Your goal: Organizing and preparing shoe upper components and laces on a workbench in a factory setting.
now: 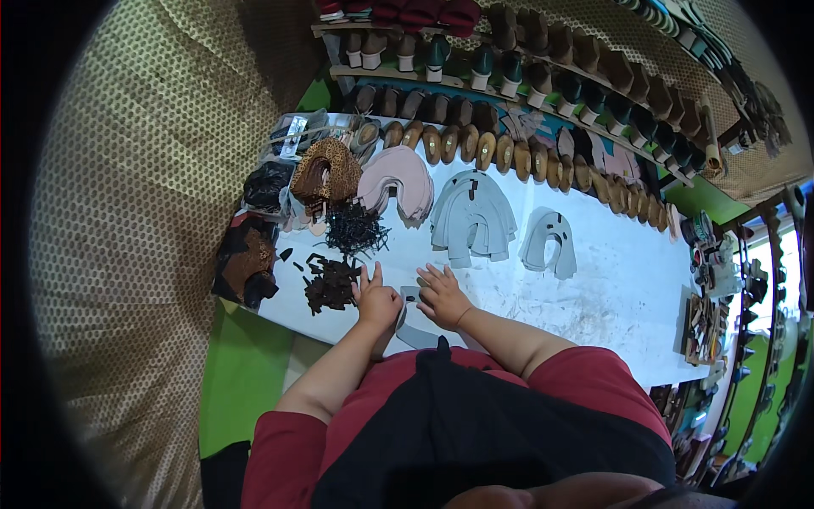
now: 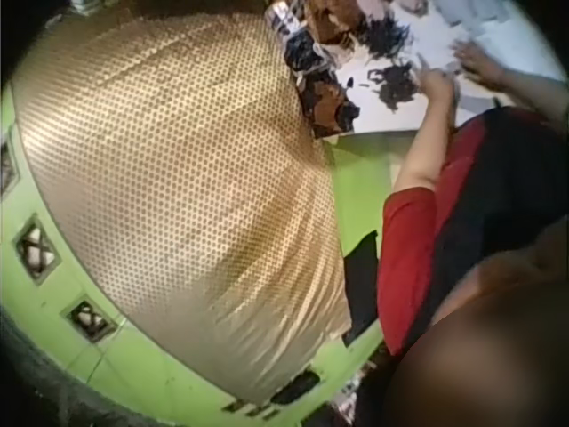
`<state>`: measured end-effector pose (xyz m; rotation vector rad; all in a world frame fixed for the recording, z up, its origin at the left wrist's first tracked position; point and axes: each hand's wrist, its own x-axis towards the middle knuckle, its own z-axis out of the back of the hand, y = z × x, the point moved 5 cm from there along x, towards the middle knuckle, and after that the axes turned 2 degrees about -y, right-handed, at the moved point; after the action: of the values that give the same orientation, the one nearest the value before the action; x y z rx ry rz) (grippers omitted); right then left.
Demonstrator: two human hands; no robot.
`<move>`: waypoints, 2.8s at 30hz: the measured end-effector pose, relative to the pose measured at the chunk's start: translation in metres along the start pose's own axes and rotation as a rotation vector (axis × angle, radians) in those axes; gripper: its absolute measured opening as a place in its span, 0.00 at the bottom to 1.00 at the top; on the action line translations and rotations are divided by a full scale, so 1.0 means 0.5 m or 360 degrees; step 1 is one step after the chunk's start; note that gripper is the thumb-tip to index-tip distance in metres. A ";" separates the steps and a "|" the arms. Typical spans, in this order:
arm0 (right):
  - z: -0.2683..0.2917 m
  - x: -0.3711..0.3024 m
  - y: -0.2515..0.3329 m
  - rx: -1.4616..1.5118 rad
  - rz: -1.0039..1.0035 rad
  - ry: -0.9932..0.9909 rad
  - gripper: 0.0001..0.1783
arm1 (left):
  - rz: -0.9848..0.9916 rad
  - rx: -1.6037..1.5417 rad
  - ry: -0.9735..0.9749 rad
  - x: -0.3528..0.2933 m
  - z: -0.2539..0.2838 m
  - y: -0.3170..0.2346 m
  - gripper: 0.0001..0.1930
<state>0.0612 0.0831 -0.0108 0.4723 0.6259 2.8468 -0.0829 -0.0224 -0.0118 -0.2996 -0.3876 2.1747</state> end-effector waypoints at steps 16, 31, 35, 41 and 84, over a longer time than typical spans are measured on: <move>0.000 0.005 0.003 -0.0002 -0.0064 0.0099 0.20 | 0.0167 0.0045 -0.0048 -0.010 0.029 0.022 0.11; -0.022 0.000 -0.018 -0.0065 -0.0118 -0.0013 0.29 | -0.0764 0.0419 0.0368 -0.099 -0.034 -0.008 0.39; -0.020 0.003 -0.010 -0.0134 -0.0175 0.0021 0.27 | -0.0764 0.0399 0.0441 -0.092 -0.030 0.011 0.41; -0.022 0.000 -0.008 -0.0232 -0.0313 -0.0026 0.28 | -0.0644 0.0353 0.0267 -0.123 0.055 0.126 0.46; -0.160 0.230 0.201 -0.0277 -0.1020 0.0184 0.11 | 0.0121 0.0468 0.0885 -0.152 0.152 0.455 0.65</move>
<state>-0.0849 -0.0083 -0.0053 0.0547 0.4380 2.2931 -0.2323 -0.2247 -0.0227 -0.7341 0.2557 2.0765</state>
